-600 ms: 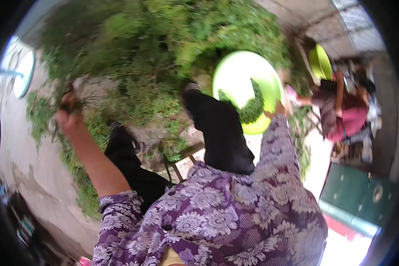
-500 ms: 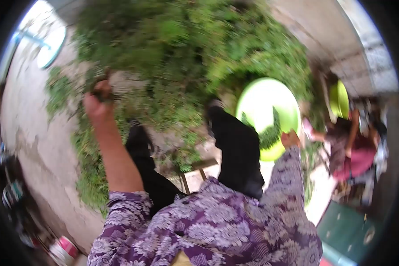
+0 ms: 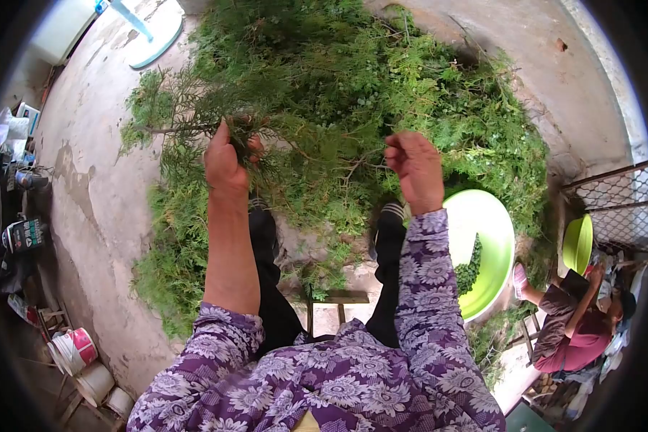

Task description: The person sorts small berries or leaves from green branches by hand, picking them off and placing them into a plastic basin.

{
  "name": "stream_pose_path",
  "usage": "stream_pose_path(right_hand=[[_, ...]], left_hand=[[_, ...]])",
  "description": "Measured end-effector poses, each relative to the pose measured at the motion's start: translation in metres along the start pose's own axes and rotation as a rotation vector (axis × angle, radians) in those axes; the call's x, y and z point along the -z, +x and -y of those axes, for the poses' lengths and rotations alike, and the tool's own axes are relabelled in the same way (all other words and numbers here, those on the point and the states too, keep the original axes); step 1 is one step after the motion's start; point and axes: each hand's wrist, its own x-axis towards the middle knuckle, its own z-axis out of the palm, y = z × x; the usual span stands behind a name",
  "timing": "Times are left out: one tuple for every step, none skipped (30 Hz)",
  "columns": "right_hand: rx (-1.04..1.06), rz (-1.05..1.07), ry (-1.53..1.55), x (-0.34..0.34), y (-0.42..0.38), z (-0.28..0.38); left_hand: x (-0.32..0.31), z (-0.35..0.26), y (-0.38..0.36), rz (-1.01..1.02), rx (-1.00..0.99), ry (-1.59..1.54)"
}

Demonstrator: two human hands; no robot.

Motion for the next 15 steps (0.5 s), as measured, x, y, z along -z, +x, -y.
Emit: stream_pose_path(right_hand=[[0.001, 0.02, -0.04, -0.01, 0.002, -0.006], [-0.008, 0.022, -0.031, -0.017, 0.002, -0.015], [0.058, 0.066, -0.158, -0.022, 0.003, -0.023], [0.124, 0.11, -0.283, -0.027, 0.004, -0.031], [0.117, 0.11, -0.275, -0.03, 0.004, -0.037], [0.198, 0.123, -0.432, -0.034, 0.002, -0.042], [0.279, 0.134, -0.589, -0.038, 0.001, -0.047], [0.549, 0.153, -0.857, -0.041, 0.0, -0.048], [0.543, 0.145, -0.852, -0.043, -0.001, -0.046], [0.695, 0.241, -1.053, -0.045, -0.002, -0.043], [0.846, 0.343, -1.254, -0.048, -0.003, -0.039], [0.713, 0.406, -1.263, -0.053, -0.007, -0.035], [0.709, 0.403, -1.259, -0.05, -0.005, -0.04], [0.625, 0.471, -1.165, -0.046, -0.003, -0.047], [0.541, 0.534, -1.068, -0.045, -0.003, -0.052]], left_hand=[[-0.002, 0.0, -0.002, -0.025, -0.001, 0.057], [-0.003, -0.001, -0.003, -0.033, -0.003, 0.067], [-0.004, -0.001, -0.004, -0.015, 0.002, 0.076], [-0.005, 0.0, -0.004, 0.004, 0.008, 0.086], [-0.005, 0.002, -0.003, -0.002, 0.008, 0.095], [-0.004, 0.004, -0.003, 0.021, 0.0, 0.081], [-0.004, 0.006, -0.002, 0.046, -0.006, 0.067], [-0.004, 0.008, -0.002, 0.043, -0.001, 0.079], [-0.004, 0.009, -0.001, 0.1, 0.019, 0.052], [-0.005, 0.011, -0.001, 0.159, 0.039, 0.023], [-0.007, 0.012, -0.001, 0.161, 0.042, 0.029], [-0.01, 0.013, -0.003, 0.146, 0.033, 0.076], [-0.013, 0.014, -0.004, 0.129, 0.024, 0.123], [-0.017, 0.015, -0.007, 0.126, 0.027, 0.133], [-0.022, 0.015, -0.01, 0.117, 0.018, 0.191]])
